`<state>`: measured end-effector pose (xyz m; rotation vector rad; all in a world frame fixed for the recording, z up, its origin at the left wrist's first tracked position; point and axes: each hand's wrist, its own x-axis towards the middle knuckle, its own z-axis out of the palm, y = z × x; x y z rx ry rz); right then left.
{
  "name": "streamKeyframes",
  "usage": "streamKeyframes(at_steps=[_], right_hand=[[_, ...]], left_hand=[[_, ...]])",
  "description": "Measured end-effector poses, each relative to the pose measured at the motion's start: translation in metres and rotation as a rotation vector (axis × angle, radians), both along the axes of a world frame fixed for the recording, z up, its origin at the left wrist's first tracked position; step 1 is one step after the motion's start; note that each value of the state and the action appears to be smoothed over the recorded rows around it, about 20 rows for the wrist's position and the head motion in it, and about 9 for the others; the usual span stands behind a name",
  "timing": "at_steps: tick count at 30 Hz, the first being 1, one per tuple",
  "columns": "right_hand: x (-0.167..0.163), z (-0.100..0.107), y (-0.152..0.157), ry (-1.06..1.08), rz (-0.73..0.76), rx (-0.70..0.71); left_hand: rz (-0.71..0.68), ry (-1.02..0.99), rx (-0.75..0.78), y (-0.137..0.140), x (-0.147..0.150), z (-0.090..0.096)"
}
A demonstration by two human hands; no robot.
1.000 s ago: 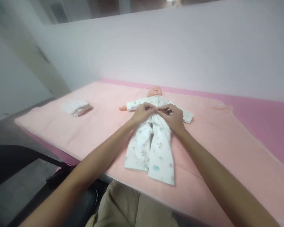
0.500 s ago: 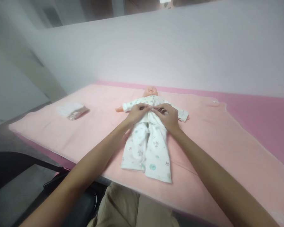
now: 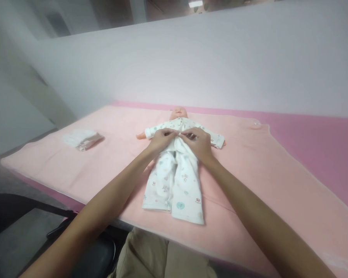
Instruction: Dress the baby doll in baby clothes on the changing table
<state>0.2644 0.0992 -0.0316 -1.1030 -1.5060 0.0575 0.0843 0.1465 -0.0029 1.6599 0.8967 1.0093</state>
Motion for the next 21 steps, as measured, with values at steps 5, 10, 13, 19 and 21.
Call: streamKeyframes(at_steps=[5, 10, 13, 19, 21], right_hand=[[-0.0023, 0.0027, 0.0006, -0.104, -0.049, 0.015], [-0.0045, 0.0038, 0.0002, -0.183, -0.091, 0.012], [-0.0055, 0.0035, -0.0004, -0.217, -0.117, 0.031], [-0.0072, 0.0015, -0.0001, -0.168, -0.122, 0.053], [-0.0073, 0.0014, 0.0000, -0.137, -0.112, 0.040]], left_hand=[[0.006, -0.019, -0.099, -0.0012, 0.0015, 0.0027], [0.026, -0.048, -0.107, -0.0017, 0.0040, 0.0005], [0.036, -0.044, -0.083, -0.0015, 0.0046, -0.0013], [-0.008, -0.037, -0.025, 0.0013, 0.0004, -0.0040], [-0.013, -0.028, 0.005, 0.0019, -0.0006, -0.0047]])
